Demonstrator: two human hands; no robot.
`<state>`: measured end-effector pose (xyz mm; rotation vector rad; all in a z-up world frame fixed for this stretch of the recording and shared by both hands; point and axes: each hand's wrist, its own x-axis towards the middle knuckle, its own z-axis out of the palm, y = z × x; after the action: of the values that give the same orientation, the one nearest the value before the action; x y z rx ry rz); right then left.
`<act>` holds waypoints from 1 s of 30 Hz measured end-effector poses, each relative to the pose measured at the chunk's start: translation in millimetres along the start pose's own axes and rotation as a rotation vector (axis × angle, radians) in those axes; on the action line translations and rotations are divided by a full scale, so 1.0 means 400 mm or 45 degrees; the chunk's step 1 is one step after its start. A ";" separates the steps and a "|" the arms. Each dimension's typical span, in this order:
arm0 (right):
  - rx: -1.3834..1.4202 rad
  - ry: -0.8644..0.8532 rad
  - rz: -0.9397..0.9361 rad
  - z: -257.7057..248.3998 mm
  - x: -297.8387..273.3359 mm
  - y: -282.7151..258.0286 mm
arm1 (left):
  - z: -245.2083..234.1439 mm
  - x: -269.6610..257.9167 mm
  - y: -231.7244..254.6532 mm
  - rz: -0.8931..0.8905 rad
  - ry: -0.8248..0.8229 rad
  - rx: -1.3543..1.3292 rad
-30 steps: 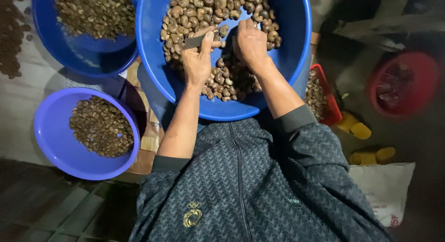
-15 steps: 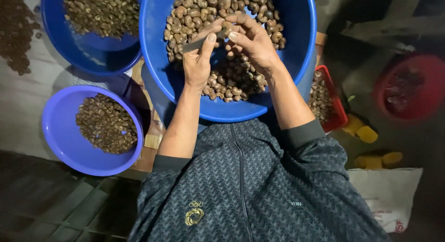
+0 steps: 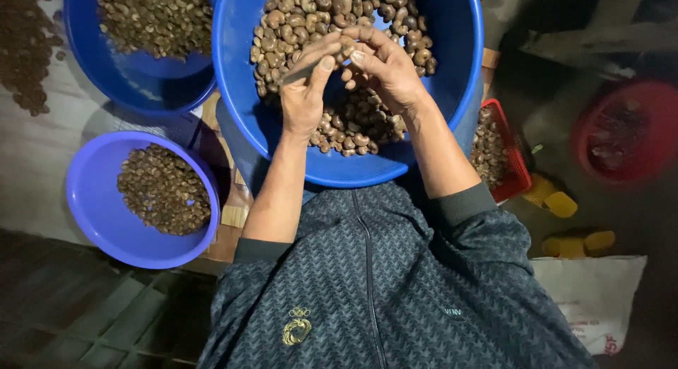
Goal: A person sits on the floor and uses a small knife to peel the outer layer off nuts one by one over a large blue plastic bowl.
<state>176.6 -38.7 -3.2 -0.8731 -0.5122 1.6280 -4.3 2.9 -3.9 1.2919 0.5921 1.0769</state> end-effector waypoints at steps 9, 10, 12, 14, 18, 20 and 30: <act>-0.049 -0.003 -0.042 0.021 -0.007 -0.015 | 0.000 -0.002 -0.006 -0.014 0.110 -0.046; -0.154 0.015 -0.061 0.024 -0.007 -0.016 | 0.000 -0.001 -0.005 -0.044 0.164 0.004; -0.256 0.029 -0.078 0.022 -0.006 -0.011 | 0.003 0.000 0.002 -0.074 0.221 0.058; -0.346 -0.043 -0.195 0.013 -0.002 0.001 | 0.005 0.002 0.015 -0.070 0.181 0.069; -0.396 -0.082 -0.295 0.009 -0.002 0.004 | 0.002 0.003 0.005 -0.054 0.096 0.023; -0.552 -0.017 -0.334 0.005 -0.003 0.005 | -0.002 0.003 0.006 -0.056 0.022 0.111; -1.014 -0.002 -0.498 0.028 -0.012 -0.018 | -0.004 0.002 -0.009 -0.079 0.054 0.197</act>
<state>172.8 -40.3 10.2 -1.2446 -1.2933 1.0491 -4.3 4.5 -7.4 1.3774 0.7548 1.0251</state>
